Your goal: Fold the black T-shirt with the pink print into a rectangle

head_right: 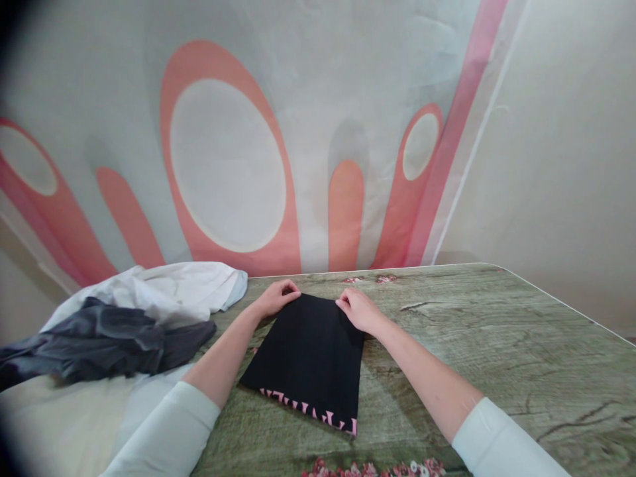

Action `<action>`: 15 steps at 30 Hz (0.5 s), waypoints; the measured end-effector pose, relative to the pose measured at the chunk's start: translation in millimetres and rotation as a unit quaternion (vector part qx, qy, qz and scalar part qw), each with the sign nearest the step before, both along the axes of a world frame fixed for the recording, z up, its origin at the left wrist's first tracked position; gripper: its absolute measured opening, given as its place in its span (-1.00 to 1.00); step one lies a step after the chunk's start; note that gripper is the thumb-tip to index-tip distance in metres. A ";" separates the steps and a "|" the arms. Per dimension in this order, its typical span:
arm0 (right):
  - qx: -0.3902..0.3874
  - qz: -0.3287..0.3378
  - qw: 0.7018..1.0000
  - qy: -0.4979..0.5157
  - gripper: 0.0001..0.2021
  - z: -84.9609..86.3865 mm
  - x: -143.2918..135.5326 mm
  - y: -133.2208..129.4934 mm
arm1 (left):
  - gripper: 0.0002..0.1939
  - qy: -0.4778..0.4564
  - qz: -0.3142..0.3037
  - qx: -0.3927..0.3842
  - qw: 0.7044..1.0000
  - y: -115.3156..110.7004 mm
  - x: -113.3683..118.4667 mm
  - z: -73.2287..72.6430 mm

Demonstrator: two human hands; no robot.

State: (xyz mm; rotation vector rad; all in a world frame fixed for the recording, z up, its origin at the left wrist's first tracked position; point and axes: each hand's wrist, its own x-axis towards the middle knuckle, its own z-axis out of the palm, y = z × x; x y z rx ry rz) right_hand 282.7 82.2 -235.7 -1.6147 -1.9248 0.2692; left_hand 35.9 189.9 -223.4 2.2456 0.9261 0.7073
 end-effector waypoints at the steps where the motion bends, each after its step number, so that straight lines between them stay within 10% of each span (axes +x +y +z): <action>1: -0.005 -0.005 1.000 -0.008 -0.84 -0.1 -0.1 0.4 | -0.78 0.009 0.005 0.009 1.000 0.0 1.1 0.3; 15: -0.022 -0.025 0.999 -0.013 -0.89 0.1 4.9 -2.6 | -0.80 0.037 0.012 0.048 0.998 -8.8 7.6 4.2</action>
